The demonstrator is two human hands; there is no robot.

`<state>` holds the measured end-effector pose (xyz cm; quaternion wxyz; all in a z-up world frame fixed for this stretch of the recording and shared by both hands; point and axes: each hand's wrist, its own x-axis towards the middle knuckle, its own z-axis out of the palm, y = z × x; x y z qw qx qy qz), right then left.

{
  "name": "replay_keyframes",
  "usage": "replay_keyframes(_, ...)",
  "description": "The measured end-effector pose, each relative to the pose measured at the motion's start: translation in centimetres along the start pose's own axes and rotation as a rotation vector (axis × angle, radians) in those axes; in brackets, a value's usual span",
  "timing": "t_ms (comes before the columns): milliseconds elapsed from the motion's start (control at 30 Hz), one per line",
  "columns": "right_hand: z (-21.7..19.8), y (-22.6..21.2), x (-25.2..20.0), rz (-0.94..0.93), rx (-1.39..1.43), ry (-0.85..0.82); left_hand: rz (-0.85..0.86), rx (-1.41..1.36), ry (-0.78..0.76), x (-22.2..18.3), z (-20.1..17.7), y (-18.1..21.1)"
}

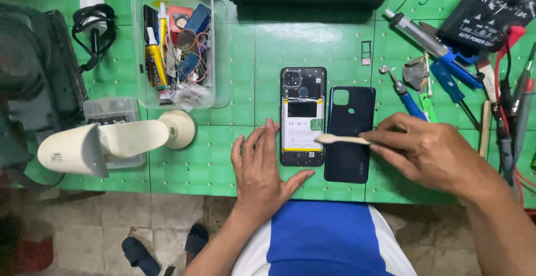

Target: Disassembling and cleaning a smartphone on a repair workbench

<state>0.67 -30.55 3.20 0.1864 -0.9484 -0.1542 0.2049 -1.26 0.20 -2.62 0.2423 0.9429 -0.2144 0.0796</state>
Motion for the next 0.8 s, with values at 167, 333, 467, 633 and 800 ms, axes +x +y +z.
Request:
replay_keyframes(167, 0.1, 1.6, 1.8, -0.054, -0.057, 0.262, -0.004, 0.022, -0.005, -0.1, 0.2, -0.2)
replay_keyframes(333, 0.1, 1.5, 2.6, -0.095, -0.304, 0.541, -0.008, 0.039, -0.017, 0.0, 0.1, -0.1)
replay_keyframes(467, -0.1, 1.0, 3.0, -0.111, -0.125, 0.354, -0.002, 0.040, -0.011, 0.1, -0.2, -0.1)
replay_keyframes(633, -0.2, 1.1, 3.0, 0.022, -0.460, 0.553, -0.010, 0.033, -0.022, 0.2, -0.1, -0.1)
replay_keyframes(800, 0.0, 1.0, 4.4, -0.034, -0.374, 0.534, -0.037, -0.011, -0.037, 0.3, -0.1, -0.1)
